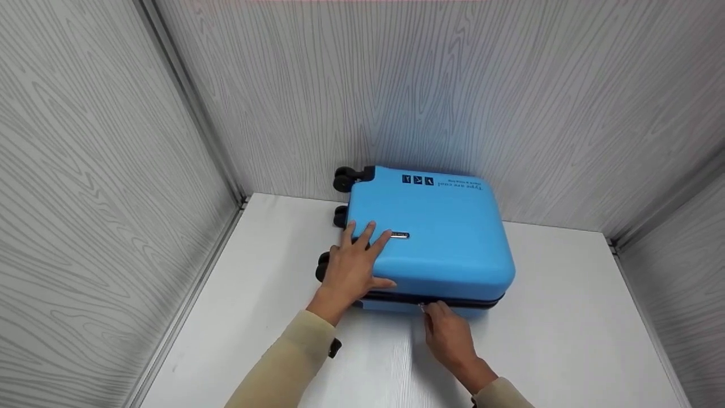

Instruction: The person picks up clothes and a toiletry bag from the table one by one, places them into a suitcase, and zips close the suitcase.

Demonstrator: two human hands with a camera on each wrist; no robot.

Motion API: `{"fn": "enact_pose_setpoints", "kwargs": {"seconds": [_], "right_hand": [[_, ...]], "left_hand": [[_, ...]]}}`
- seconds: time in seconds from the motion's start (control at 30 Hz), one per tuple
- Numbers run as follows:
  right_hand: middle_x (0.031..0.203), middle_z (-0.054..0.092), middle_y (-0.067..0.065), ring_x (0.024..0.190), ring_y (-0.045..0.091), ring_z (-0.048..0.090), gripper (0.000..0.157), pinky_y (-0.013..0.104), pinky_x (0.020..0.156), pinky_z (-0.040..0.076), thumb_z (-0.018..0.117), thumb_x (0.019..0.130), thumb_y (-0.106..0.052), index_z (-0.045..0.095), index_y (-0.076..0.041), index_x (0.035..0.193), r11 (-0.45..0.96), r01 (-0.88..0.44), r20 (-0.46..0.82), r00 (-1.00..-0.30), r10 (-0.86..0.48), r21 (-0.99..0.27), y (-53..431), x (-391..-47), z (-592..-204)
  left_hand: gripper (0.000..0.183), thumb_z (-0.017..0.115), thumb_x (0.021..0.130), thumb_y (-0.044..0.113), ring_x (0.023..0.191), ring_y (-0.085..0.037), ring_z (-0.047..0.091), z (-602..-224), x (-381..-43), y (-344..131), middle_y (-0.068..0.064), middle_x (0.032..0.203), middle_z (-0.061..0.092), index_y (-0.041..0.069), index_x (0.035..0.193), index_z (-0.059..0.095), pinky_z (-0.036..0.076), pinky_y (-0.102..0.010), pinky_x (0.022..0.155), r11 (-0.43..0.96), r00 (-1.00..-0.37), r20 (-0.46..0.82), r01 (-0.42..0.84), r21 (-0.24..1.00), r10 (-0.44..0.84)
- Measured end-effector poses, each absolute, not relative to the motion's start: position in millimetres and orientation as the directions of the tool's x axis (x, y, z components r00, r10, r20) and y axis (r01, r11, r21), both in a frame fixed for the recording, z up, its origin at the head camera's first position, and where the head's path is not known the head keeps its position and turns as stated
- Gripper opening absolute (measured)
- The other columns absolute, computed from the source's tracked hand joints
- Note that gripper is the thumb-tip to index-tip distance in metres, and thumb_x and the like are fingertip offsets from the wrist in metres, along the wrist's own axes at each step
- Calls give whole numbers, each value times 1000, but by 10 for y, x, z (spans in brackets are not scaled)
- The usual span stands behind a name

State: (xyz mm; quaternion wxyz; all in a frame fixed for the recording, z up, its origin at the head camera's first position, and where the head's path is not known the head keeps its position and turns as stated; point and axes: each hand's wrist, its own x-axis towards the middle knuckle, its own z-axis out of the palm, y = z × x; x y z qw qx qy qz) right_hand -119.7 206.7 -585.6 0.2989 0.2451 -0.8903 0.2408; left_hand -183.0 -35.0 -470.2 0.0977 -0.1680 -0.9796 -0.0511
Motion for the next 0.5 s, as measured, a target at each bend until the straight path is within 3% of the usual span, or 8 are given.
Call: {"fn": "enact_pose_setpoints", "kwargs": {"seconds": [0.5], "right_hand": [[79, 60, 5, 54, 21, 56, 18, 36, 48, 47, 78, 91, -1, 62, -9, 91, 763, -582, 607, -724, -329, -281, 1971, -1224, -5817]], "left_hand": [[111, 73, 77, 81, 159, -45, 22, -4700, -1829, -349, -6, 174, 28, 34, 168, 29, 53, -67, 97, 942, -936, 174, 325, 89, 307]]}}
